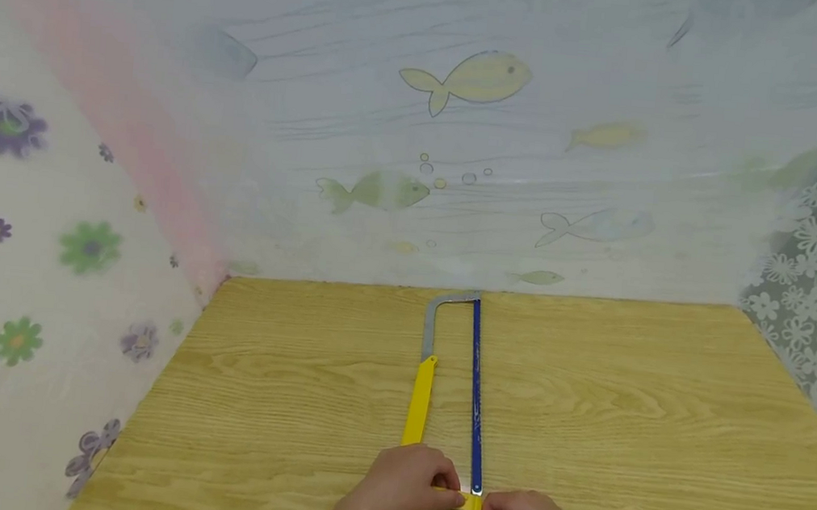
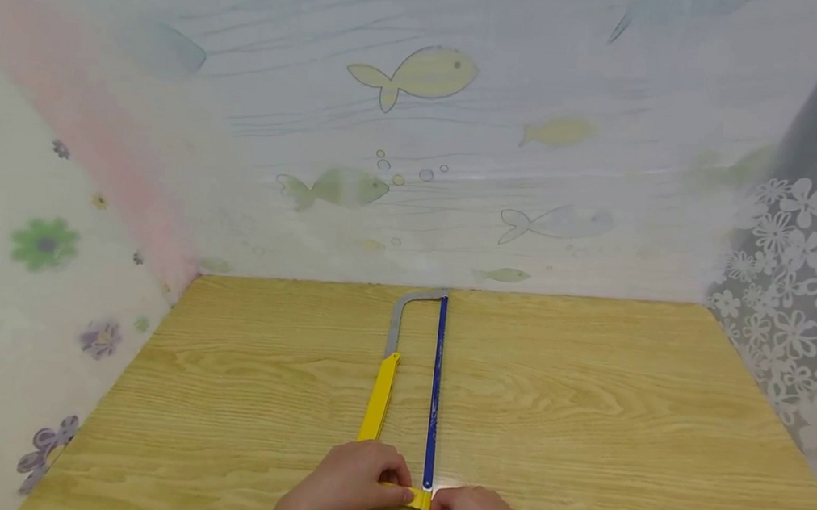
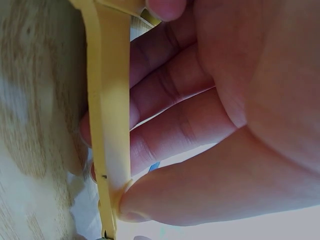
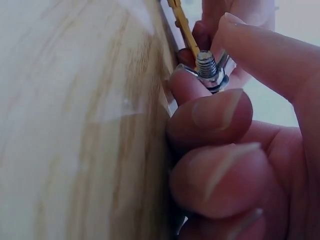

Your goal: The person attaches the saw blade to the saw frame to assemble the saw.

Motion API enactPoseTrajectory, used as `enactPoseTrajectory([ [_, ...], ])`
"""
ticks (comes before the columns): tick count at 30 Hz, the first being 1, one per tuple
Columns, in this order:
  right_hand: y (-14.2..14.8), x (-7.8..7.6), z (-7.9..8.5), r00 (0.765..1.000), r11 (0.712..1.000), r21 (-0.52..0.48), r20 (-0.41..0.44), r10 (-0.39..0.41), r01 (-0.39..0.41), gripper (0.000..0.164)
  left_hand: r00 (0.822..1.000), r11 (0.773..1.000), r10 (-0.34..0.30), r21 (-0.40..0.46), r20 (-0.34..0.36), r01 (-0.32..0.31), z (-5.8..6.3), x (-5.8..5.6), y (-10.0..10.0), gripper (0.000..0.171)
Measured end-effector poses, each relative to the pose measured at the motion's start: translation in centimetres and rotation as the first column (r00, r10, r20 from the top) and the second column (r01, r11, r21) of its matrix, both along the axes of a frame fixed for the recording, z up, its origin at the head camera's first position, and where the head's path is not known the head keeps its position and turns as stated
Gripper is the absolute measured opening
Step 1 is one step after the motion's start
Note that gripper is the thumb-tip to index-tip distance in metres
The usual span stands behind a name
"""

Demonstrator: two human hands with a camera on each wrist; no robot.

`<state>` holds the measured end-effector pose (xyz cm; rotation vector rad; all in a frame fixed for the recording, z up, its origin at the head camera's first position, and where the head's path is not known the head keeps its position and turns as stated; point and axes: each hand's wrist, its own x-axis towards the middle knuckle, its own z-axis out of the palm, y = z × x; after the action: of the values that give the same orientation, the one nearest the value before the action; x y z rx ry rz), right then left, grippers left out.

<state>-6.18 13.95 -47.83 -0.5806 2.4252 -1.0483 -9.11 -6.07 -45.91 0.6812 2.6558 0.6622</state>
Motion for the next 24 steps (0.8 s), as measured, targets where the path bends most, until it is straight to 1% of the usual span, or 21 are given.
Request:
enactPoseTrajectory([
  [2,-0.06,0.01,0.09,1.000,1.000,0.020,-0.012,-0.003,0.004,0.037,1.000,1.000,0.001,-0.002,-0.004,-0.001,0.02,-0.03,0.01,0.011],
  [4,-0.07,0.03,0.15,1.000,1.000,0.019,-0.013,-0.002,0.003,0.036,1.000,1.000,0.001,0.000,-0.009,-0.001,0.04,-0.05,0.00,0.011],
  [11,0.31,0.09,-0.08,1.000,0.999,-0.049,-0.001,0.023,-0.023,0.029,1.000,1.000,-0.004,0.010,-0.012,0.005,0.03,0.12,-0.10,0.012],
  [21,0.43,-0.29,-0.45,1.000,0.997,-0.071,0.024,0.019,-0.017,0.028,1.000,1.000,-0.003,-0.003,-0.018,0.003,-0.06,-0.01,0.00,0.011],
  [24,0.41,-0.30,-0.51,1.000,0.997,-0.075,0.012,0.013,-0.012,0.027,1.000,1.000,-0.002,-0.004,-0.020,0.002,-0.10,0.02,-0.02,0.012],
])
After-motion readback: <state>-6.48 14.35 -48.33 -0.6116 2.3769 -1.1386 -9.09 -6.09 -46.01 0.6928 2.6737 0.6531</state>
